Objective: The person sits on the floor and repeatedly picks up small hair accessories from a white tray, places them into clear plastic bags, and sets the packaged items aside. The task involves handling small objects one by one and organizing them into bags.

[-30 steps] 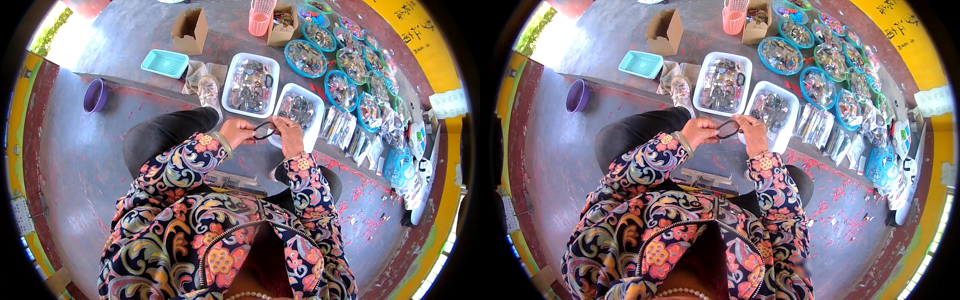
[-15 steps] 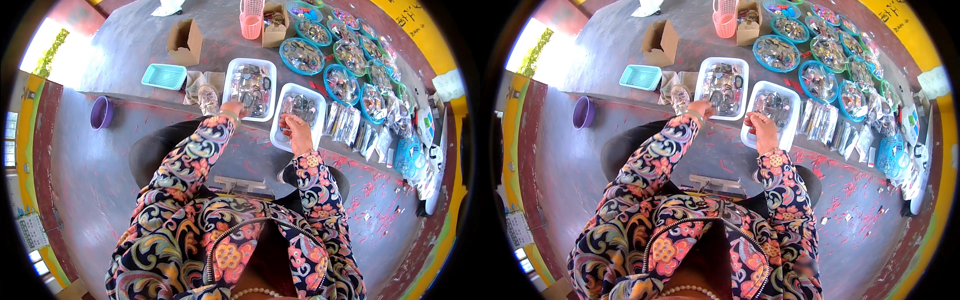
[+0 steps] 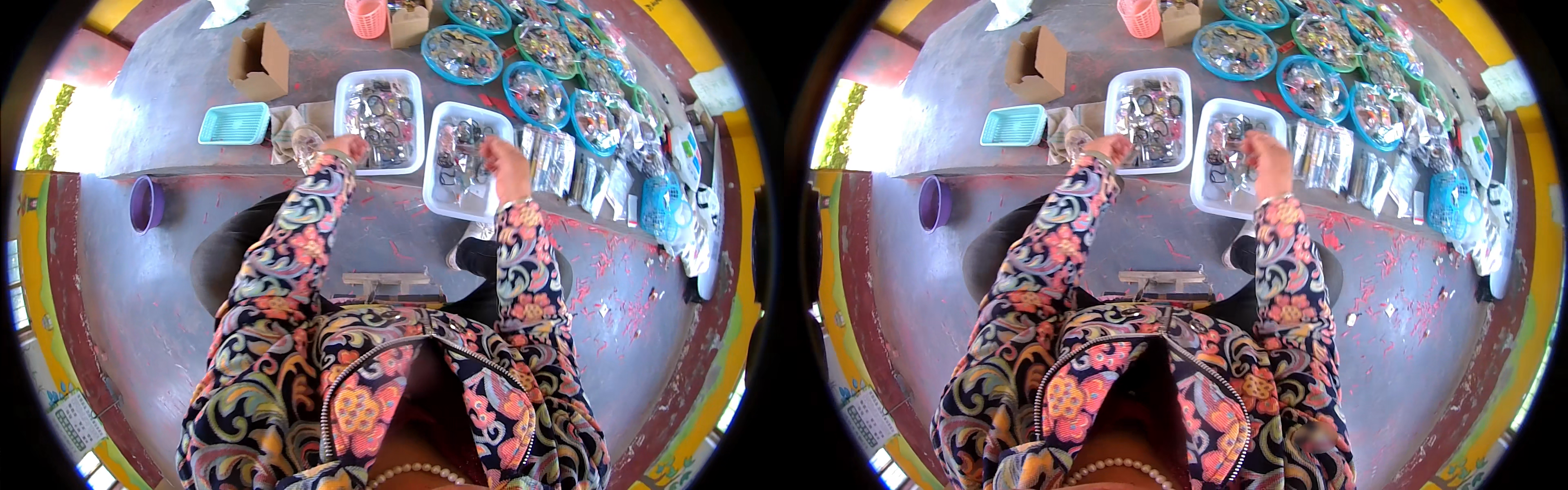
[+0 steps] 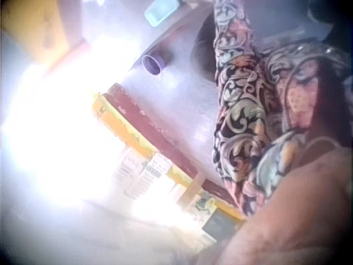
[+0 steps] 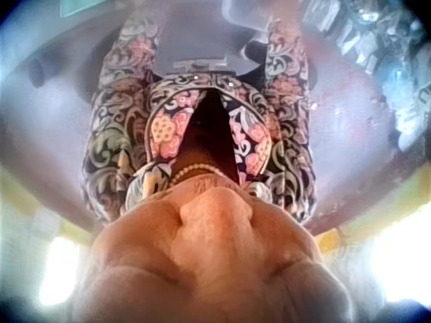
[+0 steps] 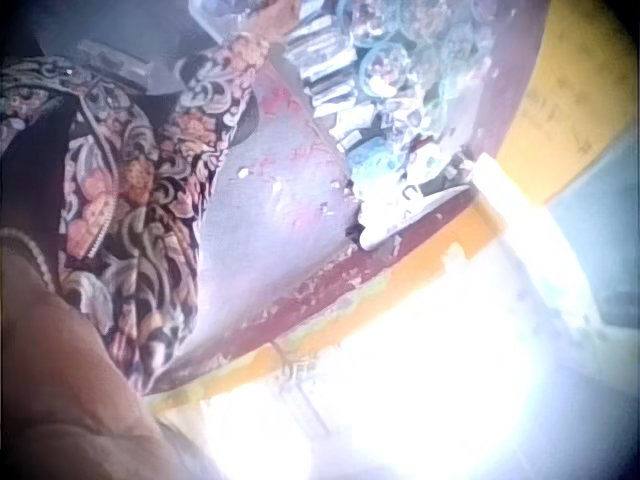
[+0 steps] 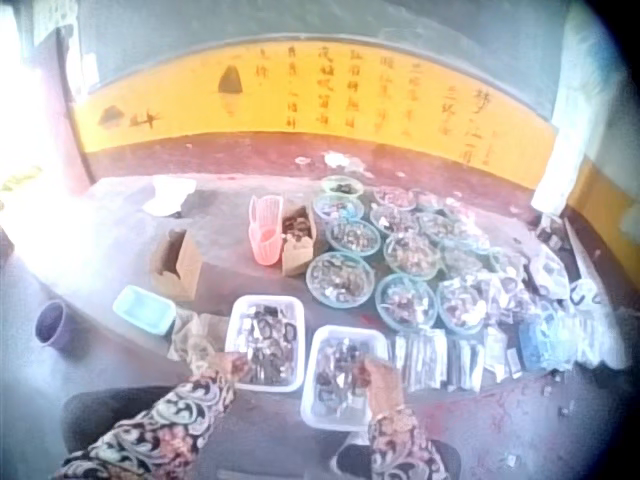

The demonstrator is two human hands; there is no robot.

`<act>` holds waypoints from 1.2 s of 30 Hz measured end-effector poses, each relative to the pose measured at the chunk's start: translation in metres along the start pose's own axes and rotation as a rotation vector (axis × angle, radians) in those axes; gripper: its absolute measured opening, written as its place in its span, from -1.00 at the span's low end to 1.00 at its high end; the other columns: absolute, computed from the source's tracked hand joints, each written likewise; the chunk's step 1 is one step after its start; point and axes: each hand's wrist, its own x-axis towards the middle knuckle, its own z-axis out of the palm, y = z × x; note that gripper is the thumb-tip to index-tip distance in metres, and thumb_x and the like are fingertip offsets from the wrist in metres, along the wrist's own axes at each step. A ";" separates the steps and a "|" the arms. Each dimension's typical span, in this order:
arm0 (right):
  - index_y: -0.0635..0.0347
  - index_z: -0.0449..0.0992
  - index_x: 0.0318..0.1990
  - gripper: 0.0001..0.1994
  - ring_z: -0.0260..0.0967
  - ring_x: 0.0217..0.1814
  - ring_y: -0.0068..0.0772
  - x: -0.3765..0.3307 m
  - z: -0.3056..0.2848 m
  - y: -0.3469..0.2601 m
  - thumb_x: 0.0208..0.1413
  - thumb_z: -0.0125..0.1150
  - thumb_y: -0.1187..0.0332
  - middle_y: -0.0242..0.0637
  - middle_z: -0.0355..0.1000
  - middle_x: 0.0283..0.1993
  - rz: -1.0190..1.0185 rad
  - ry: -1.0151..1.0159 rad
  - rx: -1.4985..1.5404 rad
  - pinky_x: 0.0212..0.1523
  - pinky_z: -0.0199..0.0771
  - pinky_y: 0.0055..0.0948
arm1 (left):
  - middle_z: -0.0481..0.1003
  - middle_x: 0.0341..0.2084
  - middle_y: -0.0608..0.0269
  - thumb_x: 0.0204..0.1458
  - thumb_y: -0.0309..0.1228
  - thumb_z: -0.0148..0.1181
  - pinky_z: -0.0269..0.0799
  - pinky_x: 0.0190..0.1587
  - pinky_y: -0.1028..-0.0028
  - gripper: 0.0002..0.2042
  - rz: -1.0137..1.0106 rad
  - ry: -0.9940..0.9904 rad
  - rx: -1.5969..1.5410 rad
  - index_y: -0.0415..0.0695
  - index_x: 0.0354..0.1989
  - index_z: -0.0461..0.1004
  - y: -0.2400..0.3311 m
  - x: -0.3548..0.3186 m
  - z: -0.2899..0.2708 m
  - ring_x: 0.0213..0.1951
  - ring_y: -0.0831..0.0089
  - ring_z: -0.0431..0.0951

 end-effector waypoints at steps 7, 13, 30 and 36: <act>0.24 0.39 -0.55 -0.86 0.28 -0.61 -0.57 0.046 -0.100 0.100 -0.10 0.06 0.36 -0.34 0.34 -0.62 0.057 0.110 -0.529 -0.68 0.18 -0.62 | 0.44 -0.35 0.08 -0.01 -0.42 0.04 0.37 -0.46 0.65 -0.82 0.352 0.138 -0.616 -0.29 -0.29 0.35 0.217 -0.172 0.123 -0.29 0.36 0.47; 0.10 0.50 -0.44 -0.82 0.37 -0.25 -0.14 0.014 -0.037 0.163 -0.16 -0.03 0.32 -0.16 0.44 -0.37 -0.002 -0.128 -1.186 -0.22 0.34 -0.24 | 0.45 -0.36 0.20 0.08 -0.39 -0.10 0.34 -0.41 0.62 -0.80 0.326 -0.032 -0.165 -0.27 -0.25 0.37 0.211 -0.275 0.153 -0.29 0.47 0.46; 0.19 0.51 -0.32 -0.80 0.39 -0.17 -0.22 0.012 -0.012 0.132 -0.09 0.03 0.37 -0.18 0.43 -0.25 0.111 -0.393 -1.948 -0.19 0.39 -0.34 | 0.47 -0.39 0.26 0.07 -0.41 -0.07 0.33 -0.38 0.62 -0.82 0.133 0.101 0.064 -0.23 -0.25 0.40 0.154 -0.246 0.149 -0.33 0.55 0.45; 0.26 0.49 -0.31 -0.71 0.36 -0.12 -0.21 0.027 -0.017 0.147 -0.11 0.08 0.24 -0.15 0.41 -0.17 0.436 -0.353 -1.676 -0.15 0.35 -0.38 | 0.47 -0.39 0.26 0.07 -0.40 -0.07 0.33 -0.39 0.62 -0.81 0.147 0.089 0.078 -0.23 -0.25 0.40 0.150 -0.245 0.147 -0.33 0.55 0.46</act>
